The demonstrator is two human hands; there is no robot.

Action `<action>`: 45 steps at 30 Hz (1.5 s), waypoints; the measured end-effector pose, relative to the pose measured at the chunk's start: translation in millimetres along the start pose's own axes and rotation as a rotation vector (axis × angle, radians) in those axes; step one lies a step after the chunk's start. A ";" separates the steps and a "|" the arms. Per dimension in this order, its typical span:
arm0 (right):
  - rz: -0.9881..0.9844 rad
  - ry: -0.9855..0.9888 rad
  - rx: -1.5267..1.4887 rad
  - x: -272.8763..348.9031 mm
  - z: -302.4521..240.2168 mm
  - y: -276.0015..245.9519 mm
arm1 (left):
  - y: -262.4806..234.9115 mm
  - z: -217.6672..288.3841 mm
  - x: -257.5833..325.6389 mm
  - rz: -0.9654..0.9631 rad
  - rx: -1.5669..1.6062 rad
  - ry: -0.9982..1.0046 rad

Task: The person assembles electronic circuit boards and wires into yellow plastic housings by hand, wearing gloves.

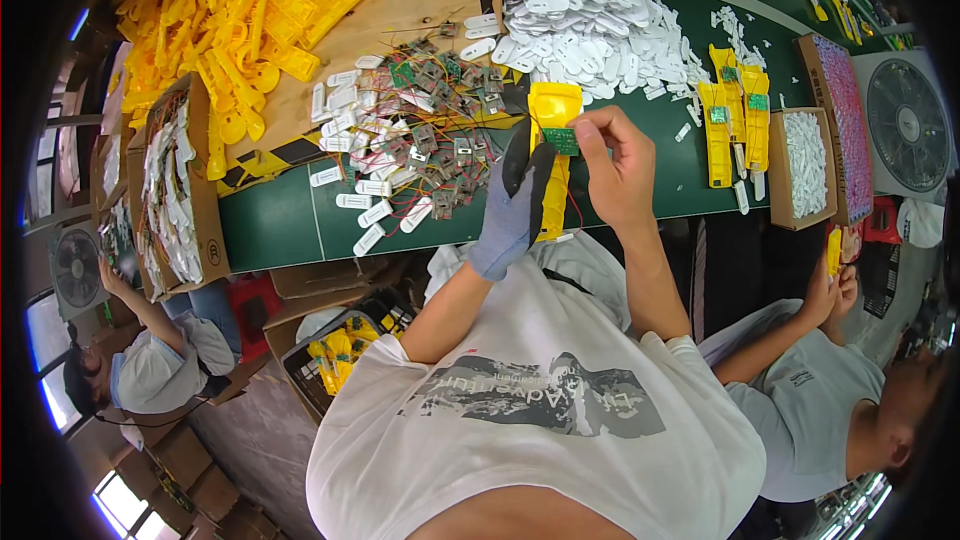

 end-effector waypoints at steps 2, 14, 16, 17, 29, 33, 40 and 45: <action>-0.046 0.001 0.095 2.0 -1.0 -6.1 | 1.2 1.8 1.4 0.017 0.189 0.046; -0.283 -0.091 0.290 12.0 2.3 2.4 | -1.0 -17.5 4.0 0.095 0.160 0.058; -0.263 -0.063 0.281 16.1 5.5 3.7 | -5.3 -18.3 6.1 0.150 0.143 0.096; -0.263 -0.044 0.287 16.9 7.7 4.2 | -6.0 -16.2 5.2 0.117 0.088 0.109; -0.195 0.171 0.229 48.6 47.0 6.2 | -4.7 -52.0 6.8 0.119 0.012 0.133; -0.280 0.275 0.181 44.6 49.8 -1.9 | -0.5 -38.3 9.3 0.145 0.114 0.200; -0.092 0.198 0.901 -11.0 49.5 -21.0 | -13.2 -50.1 7.0 0.027 0.334 -0.113; -0.190 0.193 0.908 -14.5 62.6 -20.9 | -10.6 -52.2 1.9 0.033 0.432 -0.026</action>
Point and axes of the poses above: each hand's wrist, its own x-axis away from the middle knuckle, its own y-axis out of the palm, z = x × y, the point moved 4 cm from there along -x, towards the middle knuckle
